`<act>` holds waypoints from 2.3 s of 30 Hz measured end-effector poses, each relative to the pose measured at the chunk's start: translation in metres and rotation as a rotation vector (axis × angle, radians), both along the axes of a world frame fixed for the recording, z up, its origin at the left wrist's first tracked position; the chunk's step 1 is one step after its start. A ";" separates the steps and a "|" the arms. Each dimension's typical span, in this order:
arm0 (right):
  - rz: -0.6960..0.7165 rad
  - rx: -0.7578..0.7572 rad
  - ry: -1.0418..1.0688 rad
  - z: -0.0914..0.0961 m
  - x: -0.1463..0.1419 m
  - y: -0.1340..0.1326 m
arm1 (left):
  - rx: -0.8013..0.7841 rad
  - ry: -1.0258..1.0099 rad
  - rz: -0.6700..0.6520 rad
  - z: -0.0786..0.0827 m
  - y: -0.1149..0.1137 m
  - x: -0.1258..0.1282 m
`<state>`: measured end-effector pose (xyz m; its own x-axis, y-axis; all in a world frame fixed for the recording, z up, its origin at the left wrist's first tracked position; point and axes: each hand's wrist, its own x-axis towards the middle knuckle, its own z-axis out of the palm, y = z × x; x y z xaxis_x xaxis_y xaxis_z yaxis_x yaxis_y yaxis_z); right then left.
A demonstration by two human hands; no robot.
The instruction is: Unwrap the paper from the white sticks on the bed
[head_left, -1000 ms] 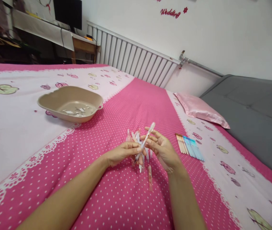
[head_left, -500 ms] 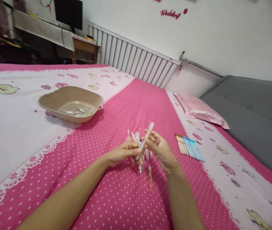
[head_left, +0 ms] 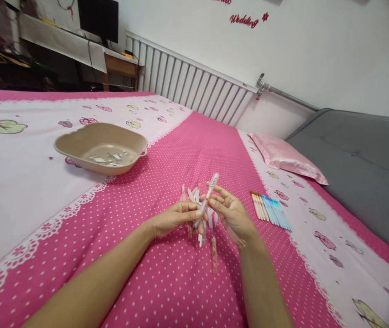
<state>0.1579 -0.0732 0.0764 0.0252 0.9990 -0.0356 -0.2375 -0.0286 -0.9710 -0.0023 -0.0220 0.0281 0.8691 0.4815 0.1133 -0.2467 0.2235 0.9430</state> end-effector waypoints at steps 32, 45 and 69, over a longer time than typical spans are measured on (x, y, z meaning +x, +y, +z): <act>0.066 0.018 -0.056 0.004 -0.004 -0.004 | 0.027 0.022 -0.052 -0.002 0.001 -0.002; 0.050 0.004 0.022 0.000 0.000 -0.001 | 0.021 0.034 -0.036 -0.003 0.001 -0.002; 0.043 0.006 -0.030 -0.003 -0.004 0.000 | 0.031 0.013 0.002 -0.005 0.002 -0.002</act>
